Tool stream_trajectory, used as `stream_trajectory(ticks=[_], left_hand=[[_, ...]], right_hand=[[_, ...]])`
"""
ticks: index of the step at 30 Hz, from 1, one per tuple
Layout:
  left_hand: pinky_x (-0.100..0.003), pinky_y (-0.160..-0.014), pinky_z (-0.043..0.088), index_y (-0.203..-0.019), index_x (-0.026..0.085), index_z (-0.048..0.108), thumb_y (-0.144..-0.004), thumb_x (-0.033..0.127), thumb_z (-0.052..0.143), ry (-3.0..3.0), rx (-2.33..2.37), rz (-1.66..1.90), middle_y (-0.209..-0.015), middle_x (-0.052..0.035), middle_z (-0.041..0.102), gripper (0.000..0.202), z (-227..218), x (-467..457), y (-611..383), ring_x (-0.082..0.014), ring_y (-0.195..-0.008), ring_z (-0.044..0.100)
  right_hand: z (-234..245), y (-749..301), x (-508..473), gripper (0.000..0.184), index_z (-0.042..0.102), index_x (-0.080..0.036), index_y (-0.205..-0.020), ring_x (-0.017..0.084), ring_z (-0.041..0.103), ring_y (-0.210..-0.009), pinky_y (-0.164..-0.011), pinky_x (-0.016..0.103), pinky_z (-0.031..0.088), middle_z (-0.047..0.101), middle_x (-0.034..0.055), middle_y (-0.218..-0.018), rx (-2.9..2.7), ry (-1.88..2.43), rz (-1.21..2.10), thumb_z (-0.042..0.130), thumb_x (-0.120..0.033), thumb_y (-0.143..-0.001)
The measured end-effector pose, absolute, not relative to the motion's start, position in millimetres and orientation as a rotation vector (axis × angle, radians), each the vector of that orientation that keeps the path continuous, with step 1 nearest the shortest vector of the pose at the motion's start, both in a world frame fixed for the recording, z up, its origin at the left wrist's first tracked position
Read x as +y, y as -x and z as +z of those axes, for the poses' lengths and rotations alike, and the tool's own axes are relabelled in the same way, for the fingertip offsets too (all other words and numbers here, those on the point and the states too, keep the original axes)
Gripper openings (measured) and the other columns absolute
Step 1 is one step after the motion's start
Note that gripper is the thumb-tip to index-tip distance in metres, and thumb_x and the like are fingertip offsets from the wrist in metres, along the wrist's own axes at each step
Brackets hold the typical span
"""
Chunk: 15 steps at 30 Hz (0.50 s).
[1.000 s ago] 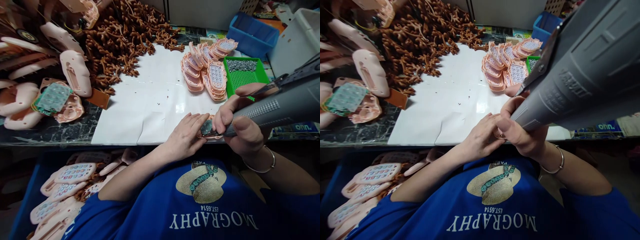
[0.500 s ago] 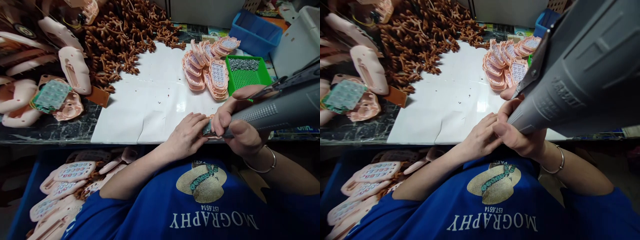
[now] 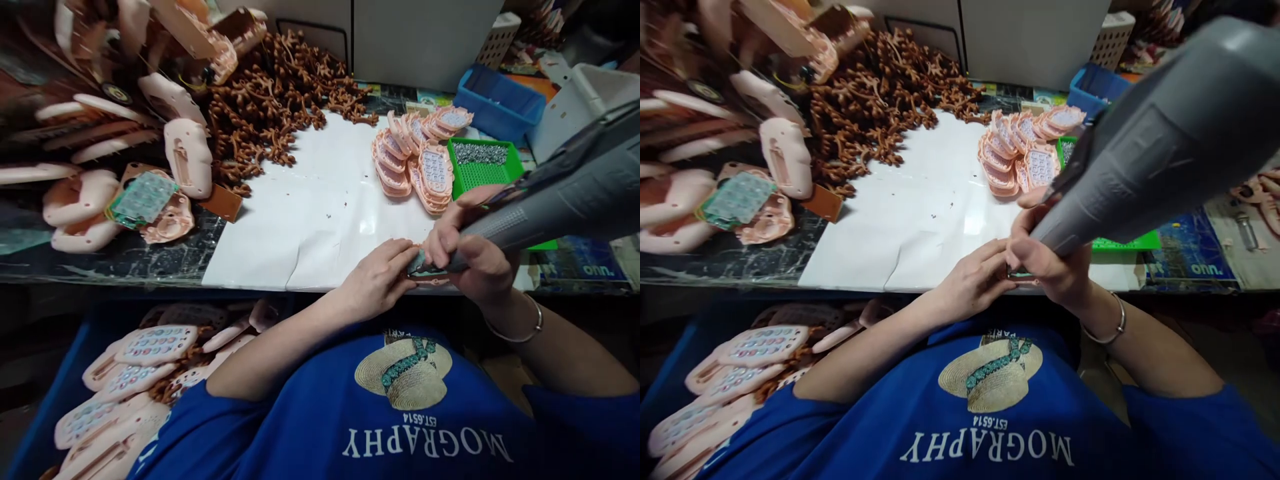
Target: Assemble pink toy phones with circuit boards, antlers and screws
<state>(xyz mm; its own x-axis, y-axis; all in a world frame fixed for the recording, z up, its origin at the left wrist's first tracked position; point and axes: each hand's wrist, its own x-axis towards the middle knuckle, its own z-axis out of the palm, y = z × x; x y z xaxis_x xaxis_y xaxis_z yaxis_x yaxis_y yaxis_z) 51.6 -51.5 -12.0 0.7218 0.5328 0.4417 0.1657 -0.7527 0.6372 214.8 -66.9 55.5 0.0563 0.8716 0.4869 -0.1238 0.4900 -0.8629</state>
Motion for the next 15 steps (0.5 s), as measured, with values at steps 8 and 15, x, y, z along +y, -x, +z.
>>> stream_trajectory(ticks=[8, 15], left_hand=[[-0.052, -0.114, 0.047, -0.142, 0.012, 0.047, -0.096, 0.029, 0.06, -2.452, 0.713, 0.764, -0.146, -0.0229, 0.052, 0.051, -8.7, -37.6, -4.4, -0.0302, -0.139, 0.05], [-0.034, -0.092, 0.056, -0.115, 0.017, 0.068, -0.092, 0.044, 0.064, -2.243, 0.906, 0.792, -0.112, -0.0106, 0.074, 0.036, 23.1, 35.7, 11.5, -0.0208, -0.1, 0.071]], right_hand=[[99.7, -271.2, -54.6, 0.027, 0.07, -0.026, -0.094, 0.012, 0.047, -0.042, -0.039, 0.03, 0.039, 0.057, -0.006, -0.056, -1.016, 0.888, 0.428, 0.072, -0.025, -0.068], [77.9, -340.6, -17.3, 0.032, 0.063, -0.022, -0.086, 0.012, 0.05, -0.039, -0.039, 0.028, 0.046, 0.056, -0.0109, -0.053, -0.936, 0.993, 0.224, 0.07, -0.022, -0.055]])
